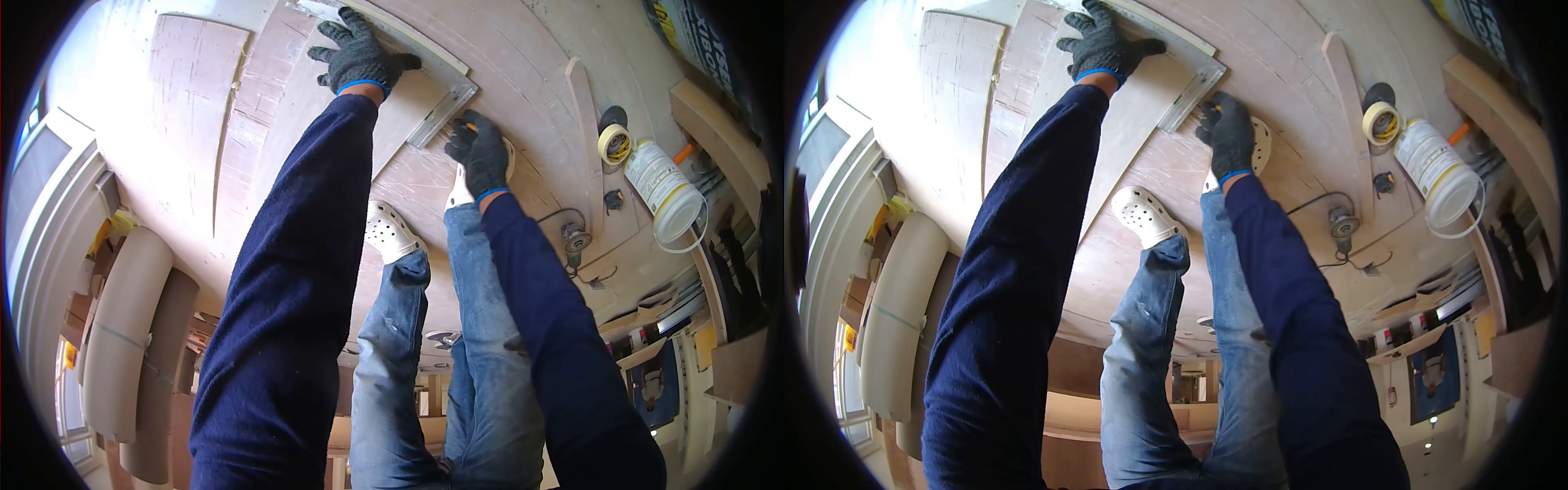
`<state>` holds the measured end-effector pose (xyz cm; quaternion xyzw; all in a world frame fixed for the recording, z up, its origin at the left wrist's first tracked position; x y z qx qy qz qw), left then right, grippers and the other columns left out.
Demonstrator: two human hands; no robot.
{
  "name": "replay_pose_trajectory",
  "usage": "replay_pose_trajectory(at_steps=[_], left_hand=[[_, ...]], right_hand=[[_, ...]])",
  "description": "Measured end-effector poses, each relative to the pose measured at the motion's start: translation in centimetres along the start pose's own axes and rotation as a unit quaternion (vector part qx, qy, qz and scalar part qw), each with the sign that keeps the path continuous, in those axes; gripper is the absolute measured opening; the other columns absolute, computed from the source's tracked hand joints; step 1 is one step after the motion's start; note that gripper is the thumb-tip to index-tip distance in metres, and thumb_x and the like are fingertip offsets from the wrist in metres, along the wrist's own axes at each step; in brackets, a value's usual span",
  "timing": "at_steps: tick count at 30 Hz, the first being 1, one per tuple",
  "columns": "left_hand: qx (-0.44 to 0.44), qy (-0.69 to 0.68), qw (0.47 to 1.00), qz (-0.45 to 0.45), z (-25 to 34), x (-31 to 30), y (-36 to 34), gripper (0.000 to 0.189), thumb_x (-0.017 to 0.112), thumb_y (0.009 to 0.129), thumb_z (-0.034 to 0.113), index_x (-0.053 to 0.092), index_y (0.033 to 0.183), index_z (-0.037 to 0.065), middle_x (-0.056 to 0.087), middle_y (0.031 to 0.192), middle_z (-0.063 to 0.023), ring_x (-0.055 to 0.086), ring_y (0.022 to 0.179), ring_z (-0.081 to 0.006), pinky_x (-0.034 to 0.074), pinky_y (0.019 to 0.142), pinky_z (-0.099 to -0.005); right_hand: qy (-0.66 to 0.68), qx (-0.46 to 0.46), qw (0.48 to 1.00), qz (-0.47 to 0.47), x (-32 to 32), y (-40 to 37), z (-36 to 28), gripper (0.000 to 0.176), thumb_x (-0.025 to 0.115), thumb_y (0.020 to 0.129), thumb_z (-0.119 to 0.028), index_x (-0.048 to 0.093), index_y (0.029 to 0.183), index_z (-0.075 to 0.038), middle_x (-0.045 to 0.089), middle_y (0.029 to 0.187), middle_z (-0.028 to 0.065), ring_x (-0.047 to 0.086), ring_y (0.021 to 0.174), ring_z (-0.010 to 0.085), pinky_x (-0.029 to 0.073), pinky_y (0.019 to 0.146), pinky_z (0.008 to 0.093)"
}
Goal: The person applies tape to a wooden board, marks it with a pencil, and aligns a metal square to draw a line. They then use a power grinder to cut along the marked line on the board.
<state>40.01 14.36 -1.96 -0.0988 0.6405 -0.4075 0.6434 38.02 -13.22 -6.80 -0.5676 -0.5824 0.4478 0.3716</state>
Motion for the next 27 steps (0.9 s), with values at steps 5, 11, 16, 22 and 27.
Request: replay_pose_trajectory(at_steps=[5, 11, 16, 22, 27], left_hand=[[-0.035, -0.021, 0.997, -0.059, 1.6, -1.6, -1.1, 0.136, 0.091, 0.061, 0.048, 0.003, 0.159, 0.011, 0.005, 0.163, -0.0272, 0.008, 0.143, -0.0627, 0.027, 0.108, -0.0740], [-0.037, 0.005, 0.998, -0.052, 1.8, -1.4, -1.4, 0.142, 0.091, 0.056, 0.055, 0.003, 0.158, 0.009, 0.006, 0.163, -0.0265, 0.011, 0.143, -0.0615, 0.029, 0.107, -0.0737], [0.003, 0.006, 1.000, 0.014, 0.4, 0.2, -0.6, 0.145, 0.090, 0.053, 0.061, 0.004, 0.159, 0.009, 0.009, 0.161, -0.0314, 0.013, 0.143, -0.0616, 0.029, 0.107, -0.0732], [0.011, 0.026, 0.999, 0.024, -0.1, 1.0, 0.1, 0.146, 0.089, 0.053, 0.064, 0.005, 0.158, 0.008, 0.010, 0.159, -0.0332, 0.014, 0.141, -0.0635, 0.030, 0.105, -0.0736], [-0.009, 0.040, 0.999, 0.026, 0.3, 0.8, 0.3, 0.144, 0.090, 0.053, 0.062, 0.006, 0.159, 0.012, 0.012, 0.161, -0.0277, 0.014, 0.143, -0.0607, 0.031, 0.105, -0.0739]], right_hand=[[0.163, 0.013, 0.986, -0.044, 2.7, -1.2, 3.0, 0.050, 0.052, 0.097, -0.033, 0.050, 0.134, 0.000, 0.056, 0.132, 0.0240, 0.057, 0.120, 0.0381, 0.049, 0.100, 0.0503], [0.205, 0.009, 0.976, -0.071, 2.4, -0.4, 3.5, 0.051, 0.048, 0.099, -0.033, 0.046, 0.136, 0.003, 0.050, 0.139, 0.0279, 0.053, 0.125, 0.0416, 0.042, 0.108, 0.0530], [0.192, 0.021, 0.980, -0.051, 2.5, -1.1, 2.9, 0.050, 0.049, 0.098, -0.035, 0.050, 0.134, 0.001, 0.055, 0.131, 0.0234, 0.056, 0.120, 0.0352, 0.048, 0.101, 0.0472], [0.013, 0.002, 1.000, -0.008, 1.3, -3.3, 0.5, 0.039, 0.054, 0.097, -0.033, 0.060, 0.123, -0.004, 0.066, 0.100, 0.0100, 0.064, 0.091, 0.0202, 0.054, 0.079, 0.0322], [-0.113, -0.233, 0.965, -0.040, 5.5, -4.0, -7.5, 0.031, 0.064, 0.095, -0.032, 0.071, 0.102, -0.002, 0.068, 0.086, 0.0033, 0.059, 0.072, 0.0102, 0.051, 0.067, 0.0253]])
Point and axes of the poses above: each hand's wrist, its own y-axis towards the middle knuckle, its own x-axis out of the palm, z = x × y, the point moved 6 cm from there along y, towards the middle knuckle
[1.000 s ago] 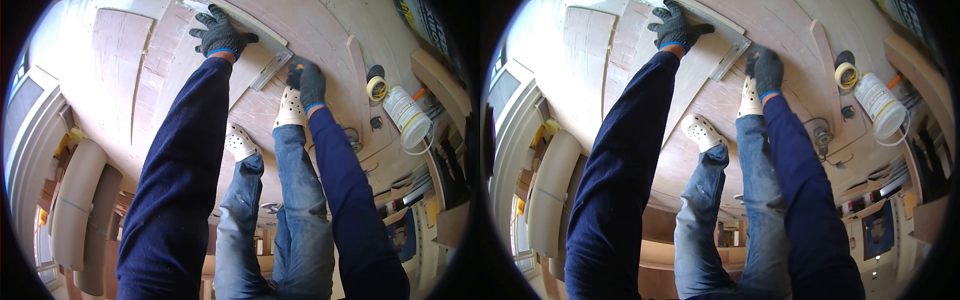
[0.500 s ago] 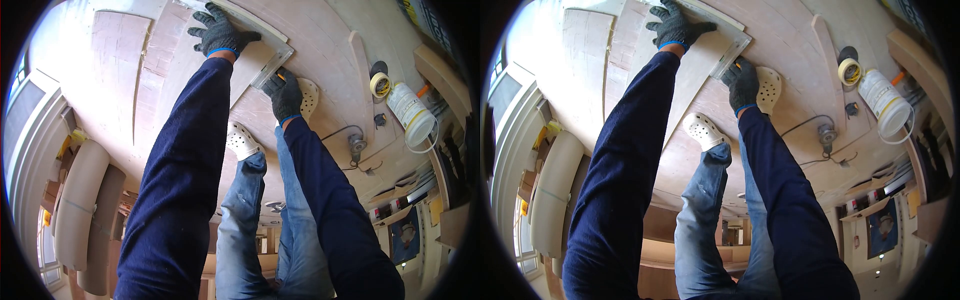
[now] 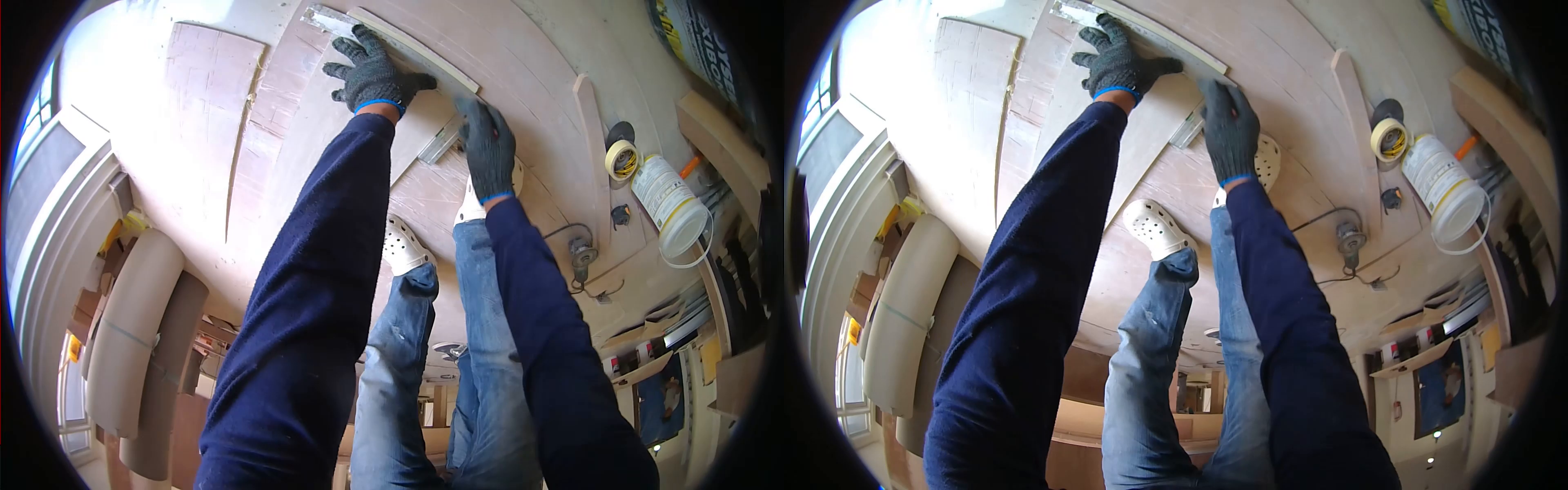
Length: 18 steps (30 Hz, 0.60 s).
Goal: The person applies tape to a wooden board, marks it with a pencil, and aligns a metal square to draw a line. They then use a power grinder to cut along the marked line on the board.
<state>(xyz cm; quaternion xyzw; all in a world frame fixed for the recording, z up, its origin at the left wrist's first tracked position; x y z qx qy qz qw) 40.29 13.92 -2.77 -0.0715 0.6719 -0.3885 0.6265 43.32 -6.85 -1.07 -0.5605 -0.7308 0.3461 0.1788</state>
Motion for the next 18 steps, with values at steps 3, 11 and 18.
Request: replay_pose_trajectory(at_steps=[3, 11, 18], left_hand=[[-0.009, -0.006, 1.000, 0.003, -0.1, -0.1, 0.0, 0.139, 0.088, 0.058, 0.061, 0.006, 0.159, 0.012, 0.012, 0.161, -0.0274, 0.016, 0.142, -0.0608, 0.031, 0.105, -0.0741], [-0.003, 0.007, 1.000, 0.022, -0.7, 1.0, 1.2, 0.124, 0.083, 0.068, 0.057, 0.011, 0.159, 0.013, 0.016, 0.162, -0.0247, 0.018, 0.143, -0.0589, 0.031, 0.105, -0.0741], [-0.022, -0.003, 1.000, -0.004, -0.7, 0.4, 0.9, 0.127, 0.085, 0.067, 0.057, 0.012, 0.158, 0.007, 0.017, 0.162, -0.0237, 0.018, 0.144, -0.0579, 0.030, 0.106, -0.0742]], right_hand=[[0.000, -0.121, 0.987, -0.110, 6.1, 3.5, -4.5, 0.030, 0.062, 0.097, -0.030, 0.071, 0.112, -0.005, 0.067, 0.090, 0.0024, 0.060, 0.079, 0.0083, 0.051, 0.070, 0.0248], [-0.156, -0.166, 0.952, -0.205, 16.5, 10.0, -7.7, 0.038, 0.067, 0.090, -0.024, 0.065, 0.124, -0.007, 0.071, 0.113, 0.0171, 0.067, 0.105, 0.0248, 0.052, 0.094, 0.0337], [-0.235, -0.267, 0.910, -0.214, 17.2, 10.7, -7.3, 0.030, 0.065, 0.093, -0.026, 0.068, 0.115, -0.007, 0.072, 0.109, 0.0123, 0.068, 0.099, 0.0249, 0.054, 0.088, 0.0354]])
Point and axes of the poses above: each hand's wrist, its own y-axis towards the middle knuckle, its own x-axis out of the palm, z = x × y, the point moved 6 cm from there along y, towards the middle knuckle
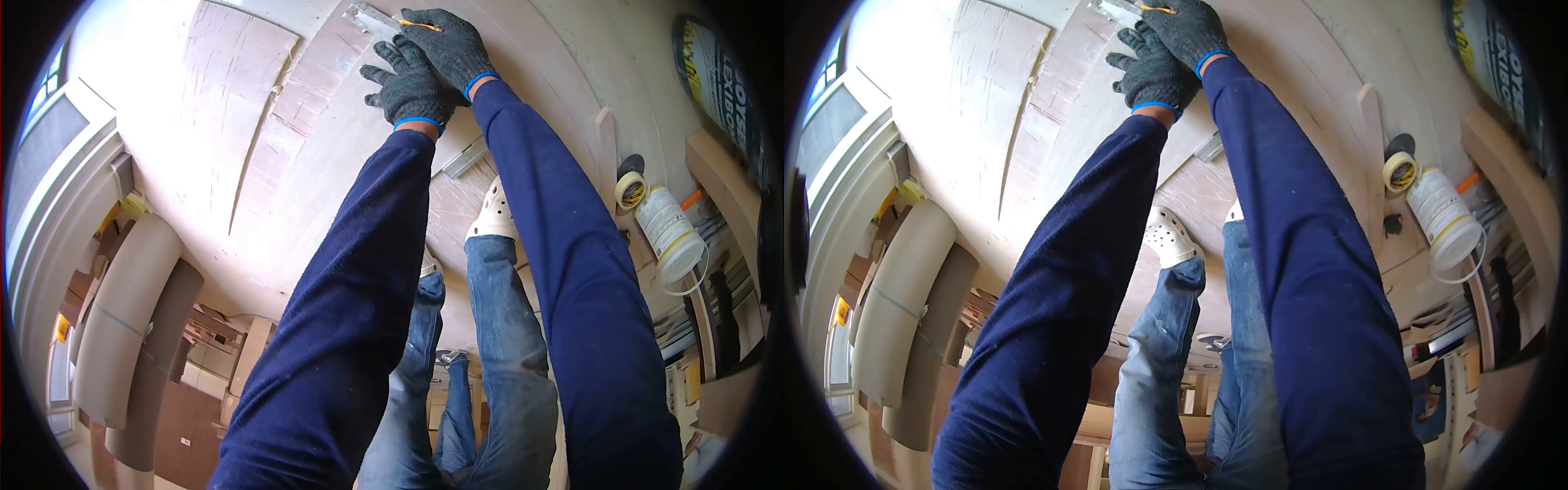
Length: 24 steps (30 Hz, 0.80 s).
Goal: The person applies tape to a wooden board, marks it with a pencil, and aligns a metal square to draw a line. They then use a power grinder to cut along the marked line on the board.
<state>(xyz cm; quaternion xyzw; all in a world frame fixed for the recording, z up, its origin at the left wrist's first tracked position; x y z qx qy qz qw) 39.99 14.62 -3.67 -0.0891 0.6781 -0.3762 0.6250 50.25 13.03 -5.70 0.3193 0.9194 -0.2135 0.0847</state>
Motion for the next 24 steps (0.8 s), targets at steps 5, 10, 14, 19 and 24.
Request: replay_pose_trajectory(at_steps=[5, 10, 14, 19, 24], left_hand=[[0.005, -0.002, 1.000, 0.011, -0.1, 0.5, 0.2, 0.127, 0.085, 0.067, 0.058, 0.012, 0.158, 0.008, 0.016, 0.162, -0.0231, 0.018, 0.144, -0.0572, 0.030, 0.106, -0.0733], [-0.001, 0.000, 1.000, 0.016, -0.2, 0.5, 0.2, 0.128, 0.084, 0.067, 0.058, 0.011, 0.158, 0.008, 0.017, 0.162, -0.0224, 0.018, 0.144, -0.0566, 0.030, 0.107, -0.0723], [0.004, 0.007, 1.000, 0.019, -0.2, 0.5, 0.2, 0.129, 0.085, 0.066, 0.059, 0.011, 0.158, 0.008, 0.017, 0.162, -0.0226, 0.018, 0.144, -0.0563, 0.030, 0.107, -0.0726], [0.011, 0.012, 1.000, 0.009, 0.2, 0.1, -0.1, 0.137, 0.086, 0.059, 0.064, 0.010, 0.158, 0.007, 0.017, 0.162, -0.0241, 0.017, 0.144, -0.0569, 0.029, 0.107, -0.0729], [0.005, -0.013, 1.000, -0.026, 0.5, -0.9, -0.7, 0.142, 0.089, 0.054, 0.061, 0.009, 0.158, 0.007, 0.010, 0.163, -0.0246, 0.012, 0.145, -0.0571, 0.028, 0.108, -0.0723]], right_hand=[[-0.001, 0.058, 0.998, -0.020, 0.7, 0.3, 0.0, 0.030, 0.066, 0.091, -0.022, 0.068, 0.117, -0.006, 0.071, 0.112, 0.0157, 0.067, 0.106, 0.0244, 0.052, 0.094, 0.0333], [-0.010, 0.050, 0.999, -0.013, 0.9, 0.6, 0.1, 0.027, 0.066, 0.091, -0.021, 0.070, 0.114, -0.008, 0.071, 0.112, 0.0153, 0.068, 0.105, 0.0263, 0.053, 0.093, 0.0339], [-0.022, 0.043, 0.999, -0.024, 0.9, 1.1, -0.3, 0.028, 0.066, 0.091, -0.024, 0.070, 0.114, -0.008, 0.071, 0.112, 0.0149, 0.068, 0.104, 0.0275, 0.053, 0.093, 0.0355], [-0.322, -0.110, 0.940, -0.037, 0.1, 0.6, 0.8, 0.028, 0.062, 0.095, -0.030, 0.068, 0.111, -0.008, 0.070, 0.110, 0.0133, 0.067, 0.098, 0.0339, 0.054, 0.086, 0.0393], [-0.329, -0.053, 0.938, -0.095, -6.6, -7.1, 2.3, 0.027, 0.061, 0.096, -0.030, 0.069, 0.111, -0.009, 0.070, 0.107, 0.0134, 0.066, 0.099, 0.0347, 0.053, 0.085, 0.0395]])
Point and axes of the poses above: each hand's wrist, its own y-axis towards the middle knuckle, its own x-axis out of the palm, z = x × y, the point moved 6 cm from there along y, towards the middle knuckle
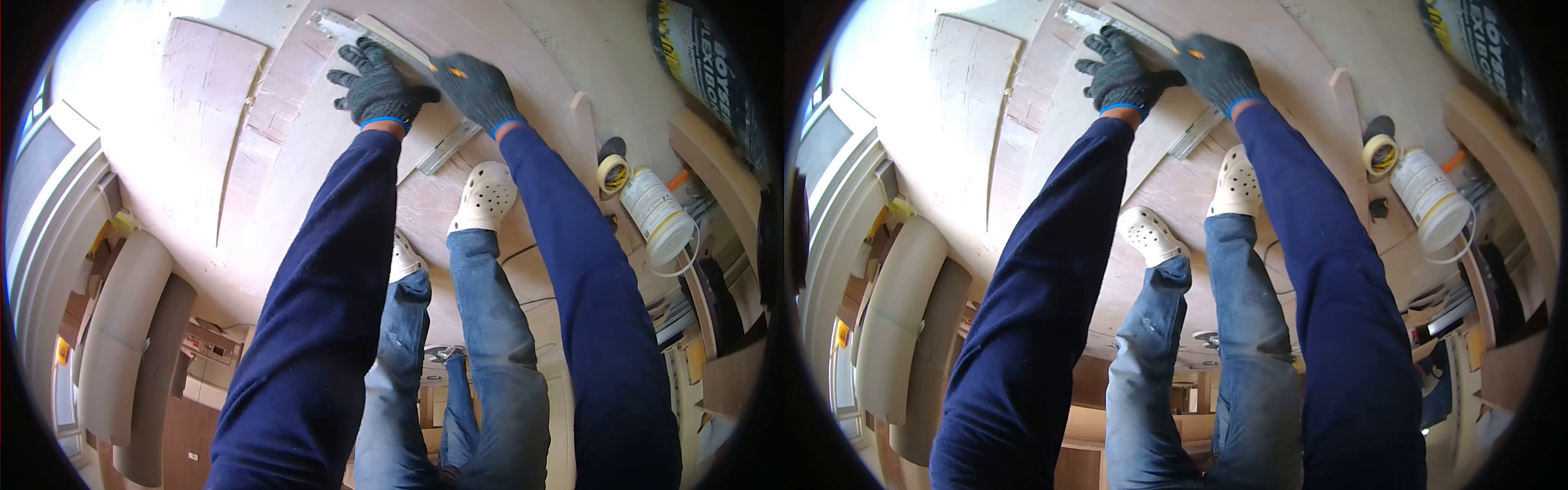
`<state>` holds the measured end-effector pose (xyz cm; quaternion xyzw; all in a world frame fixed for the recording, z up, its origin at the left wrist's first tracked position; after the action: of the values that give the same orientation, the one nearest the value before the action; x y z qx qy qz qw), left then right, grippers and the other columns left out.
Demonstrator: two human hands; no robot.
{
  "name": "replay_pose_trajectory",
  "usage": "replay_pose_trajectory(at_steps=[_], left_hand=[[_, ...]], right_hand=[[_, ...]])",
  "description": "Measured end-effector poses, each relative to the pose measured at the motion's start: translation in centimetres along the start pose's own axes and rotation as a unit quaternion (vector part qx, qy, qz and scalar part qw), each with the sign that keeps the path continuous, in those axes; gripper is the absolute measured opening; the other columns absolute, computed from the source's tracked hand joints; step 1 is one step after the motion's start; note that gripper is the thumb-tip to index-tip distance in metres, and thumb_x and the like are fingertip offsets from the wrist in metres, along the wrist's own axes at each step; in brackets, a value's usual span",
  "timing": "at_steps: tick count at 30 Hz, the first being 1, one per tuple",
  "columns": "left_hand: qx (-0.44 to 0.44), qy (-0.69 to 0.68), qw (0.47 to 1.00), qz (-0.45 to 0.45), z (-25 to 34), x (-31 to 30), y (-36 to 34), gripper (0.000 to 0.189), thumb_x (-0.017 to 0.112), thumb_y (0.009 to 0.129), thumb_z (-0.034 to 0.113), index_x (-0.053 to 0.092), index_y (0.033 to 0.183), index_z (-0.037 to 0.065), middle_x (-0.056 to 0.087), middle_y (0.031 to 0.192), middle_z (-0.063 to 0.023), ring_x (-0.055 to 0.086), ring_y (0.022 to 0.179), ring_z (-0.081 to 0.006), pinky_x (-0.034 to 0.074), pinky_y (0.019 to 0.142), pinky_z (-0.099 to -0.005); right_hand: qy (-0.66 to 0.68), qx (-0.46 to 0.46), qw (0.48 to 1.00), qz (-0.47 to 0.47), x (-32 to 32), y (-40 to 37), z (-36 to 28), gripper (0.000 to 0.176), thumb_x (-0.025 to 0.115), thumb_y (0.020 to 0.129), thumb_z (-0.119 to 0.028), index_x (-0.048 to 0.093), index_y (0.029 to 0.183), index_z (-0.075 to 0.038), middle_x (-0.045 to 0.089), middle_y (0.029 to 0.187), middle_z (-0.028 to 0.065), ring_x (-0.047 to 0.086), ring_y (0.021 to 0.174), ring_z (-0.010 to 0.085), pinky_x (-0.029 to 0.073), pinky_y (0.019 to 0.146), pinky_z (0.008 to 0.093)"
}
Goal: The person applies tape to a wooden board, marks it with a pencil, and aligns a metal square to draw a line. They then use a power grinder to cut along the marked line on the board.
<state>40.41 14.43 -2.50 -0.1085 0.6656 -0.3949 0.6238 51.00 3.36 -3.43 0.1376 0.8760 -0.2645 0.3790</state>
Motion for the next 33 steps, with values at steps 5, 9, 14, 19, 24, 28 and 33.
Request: replay_pose_trajectory(at_steps=[5, 9, 14, 19, 24, 28, 33], left_hand=[[0.003, -0.016, 1.000, -0.001, -0.1, 0.3, -0.1, 0.141, 0.090, 0.055, 0.057, 0.009, 0.158, 0.007, 0.010, 0.163, -0.0253, 0.012, 0.146, -0.0561, 0.027, 0.109, -0.0713], [0.002, -0.010, 1.000, 0.003, 0.1, 0.2, -0.2, 0.141, 0.090, 0.054, 0.058, 0.010, 0.158, 0.007, 0.012, 0.163, -0.0258, 0.011, 0.146, -0.0560, 0.028, 0.109, -0.0711], [0.004, -0.005, 1.000, 0.008, 0.4, -0.1, -0.5, 0.141, 0.091, 0.054, 0.058, 0.010, 0.158, 0.006, 0.011, 0.162, -0.0265, 0.012, 0.146, -0.0568, 0.029, 0.109, -0.0713], [0.038, -0.015, 0.999, 0.023, -0.7, 1.3, 0.4, 0.141, 0.090, 0.055, 0.059, 0.009, 0.158, 0.006, 0.009, 0.162, -0.0285, 0.012, 0.145, -0.0585, 0.030, 0.107, -0.0715], [0.167, -0.085, 0.982, 0.011, -2.1, 0.1, 0.3, 0.131, 0.086, 0.061, 0.063, 0.021, 0.154, -0.003, 0.026, 0.157, -0.0300, 0.017, 0.148, -0.0463, 0.020, 0.120, -0.0507], [0.170, -0.134, 0.976, 0.028, -7.4, -0.1, -5.1, 0.106, 0.079, 0.080, 0.048, 0.023, 0.153, -0.005, 0.027, 0.159, -0.0249, 0.027, 0.148, -0.0347, 0.026, 0.120, -0.0391], [0.101, -0.064, 0.989, -0.091, -18.6, 4.4, -15.4, 0.104, 0.075, 0.084, 0.047, 0.019, 0.154, -0.005, 0.024, 0.160, -0.0255, 0.025, 0.149, -0.0345, 0.025, 0.120, -0.0375]], right_hand=[[0.095, 0.136, 0.985, -0.044, -1.3, -9.7, 6.6, 0.027, 0.060, 0.092, -0.028, 0.070, 0.109, -0.010, 0.070, 0.103, 0.0156, 0.067, 0.098, 0.0346, 0.053, 0.083, 0.0406], [0.219, 0.269, 0.938, 0.028, -0.9, -14.0, 10.2, 0.030, 0.058, 0.095, -0.031, 0.069, 0.106, -0.006, 0.072, 0.099, 0.0163, 0.069, 0.089, 0.0308, 0.054, 0.080, 0.0385], [0.511, 0.470, 0.720, 0.021, 4.2, -15.4, 6.7, 0.045, 0.061, 0.094, -0.041, 0.069, 0.096, 0.003, 0.072, 0.083, 0.0146, 0.068, 0.066, 0.0203, 0.055, 0.060, 0.0350], [0.399, 0.521, 0.752, -0.051, 7.2, -13.0, 2.9, 0.046, 0.069, 0.082, -0.043, 0.072, 0.086, 0.002, 0.072, 0.077, 0.0143, 0.069, 0.064, 0.0222, 0.056, 0.061, 0.0351], [0.278, 0.510, 0.811, 0.071, 6.1, -13.4, 4.0, 0.044, 0.068, 0.069, -0.046, 0.075, 0.083, -0.004, 0.069, 0.086, 0.0271, 0.069, 0.087, 0.0427, 0.054, 0.077, 0.0483], [0.168, 0.511, 0.833, 0.131, -0.1, -18.0, 6.6, 0.051, 0.068, 0.074, -0.048, 0.071, 0.077, 0.002, 0.069, 0.082, 0.0273, 0.068, 0.084, 0.0427, 0.053, 0.078, 0.0479], [0.196, 0.444, 0.831, 0.271, -9.3, -32.6, 15.7, 0.021, 0.063, 0.086, -0.029, 0.072, 0.086, -0.009, 0.070, 0.080, 0.0168, 0.070, 0.076, 0.0339, 0.053, 0.069, 0.0454]])
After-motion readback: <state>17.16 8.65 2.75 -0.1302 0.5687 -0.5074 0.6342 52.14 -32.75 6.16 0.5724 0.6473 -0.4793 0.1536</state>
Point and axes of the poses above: each hand's wrist, its own y-axis towards the middle knuckle, its own x-axis out of the palm, z = x × y, the point moved 6 cm from there along y, towards the middle knuckle
